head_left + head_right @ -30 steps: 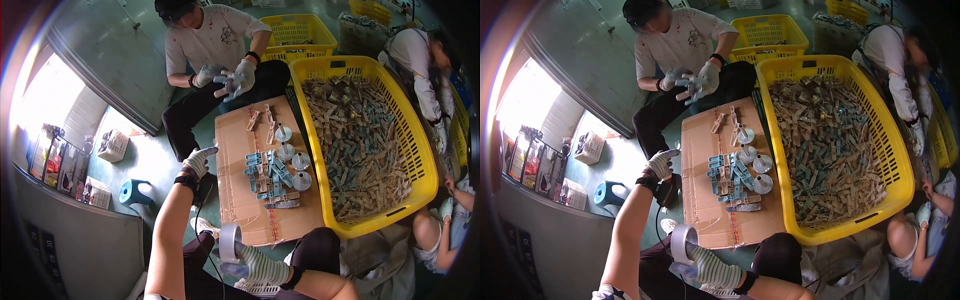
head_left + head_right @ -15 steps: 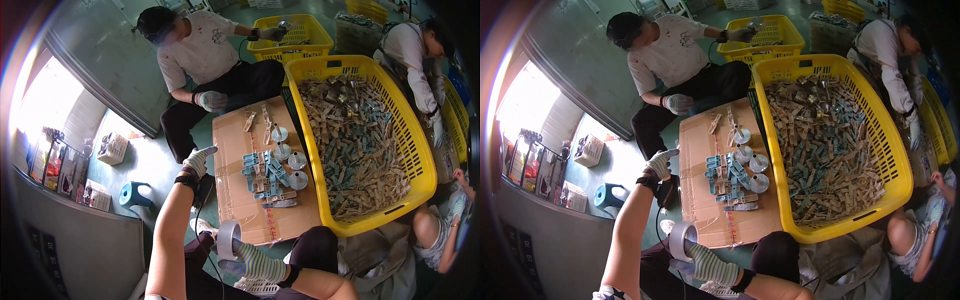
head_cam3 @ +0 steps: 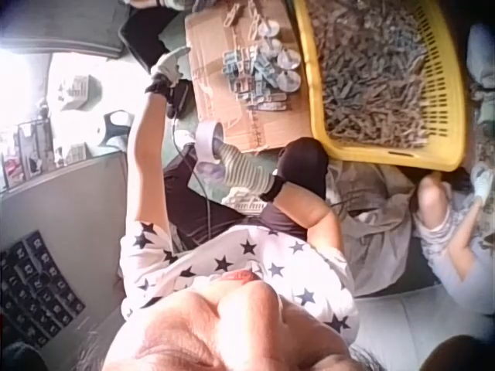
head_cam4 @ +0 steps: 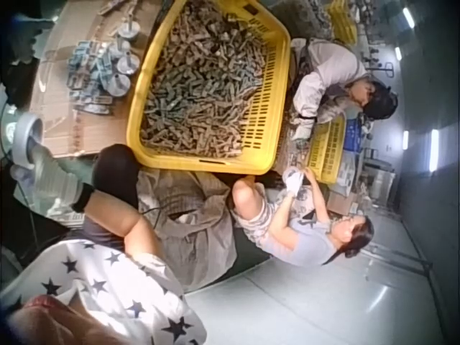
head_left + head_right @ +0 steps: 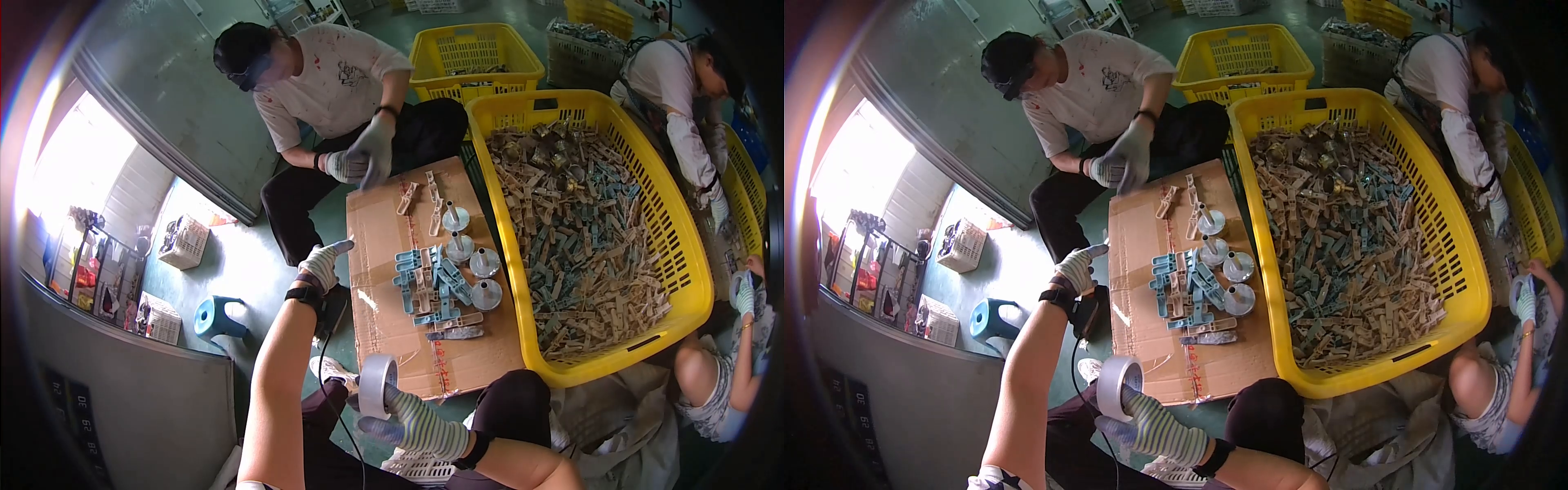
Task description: Sorting and assembling plastic and metal components for light bulbs into sets.
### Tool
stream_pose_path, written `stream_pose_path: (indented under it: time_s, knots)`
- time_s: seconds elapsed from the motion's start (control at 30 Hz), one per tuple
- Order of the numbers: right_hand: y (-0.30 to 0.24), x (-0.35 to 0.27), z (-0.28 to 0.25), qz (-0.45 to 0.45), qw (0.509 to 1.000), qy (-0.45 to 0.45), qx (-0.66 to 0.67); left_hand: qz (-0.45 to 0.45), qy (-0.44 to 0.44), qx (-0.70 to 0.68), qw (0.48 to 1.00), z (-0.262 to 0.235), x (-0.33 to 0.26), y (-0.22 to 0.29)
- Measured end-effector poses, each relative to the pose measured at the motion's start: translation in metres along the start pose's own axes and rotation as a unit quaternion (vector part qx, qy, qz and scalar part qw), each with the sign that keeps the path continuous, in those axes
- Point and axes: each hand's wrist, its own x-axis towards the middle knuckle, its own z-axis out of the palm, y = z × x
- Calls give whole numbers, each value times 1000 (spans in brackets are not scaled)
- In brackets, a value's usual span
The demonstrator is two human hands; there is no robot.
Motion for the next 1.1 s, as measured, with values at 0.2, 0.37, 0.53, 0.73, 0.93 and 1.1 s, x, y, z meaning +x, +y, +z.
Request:
stream_pose_path:
  time_s: [0.2,0.37,0.53,0.73,0.93,1.1]
  knots:
    - [5,2,3,14,1000,-1,-1,11,-24,47,999,-17,21,-10]
    - [3,4,9,15,1000,-13,-10,50,-12,-11,999,-26,12,-17]
    - [35,-5,24,17,998,61,5,84,28,88,992,-5,-101,-5]
    - [89,-34,89,181,976,72,96,224,-7,-76,972,-70,-91,-176]
    - [145,-21,72,146,983,114,-7,148,-175,-215,949,-66,-141,-325]
    - [154,-26,73,115,979,167,-24,193,-168,-190,948,-51,-177,-355]
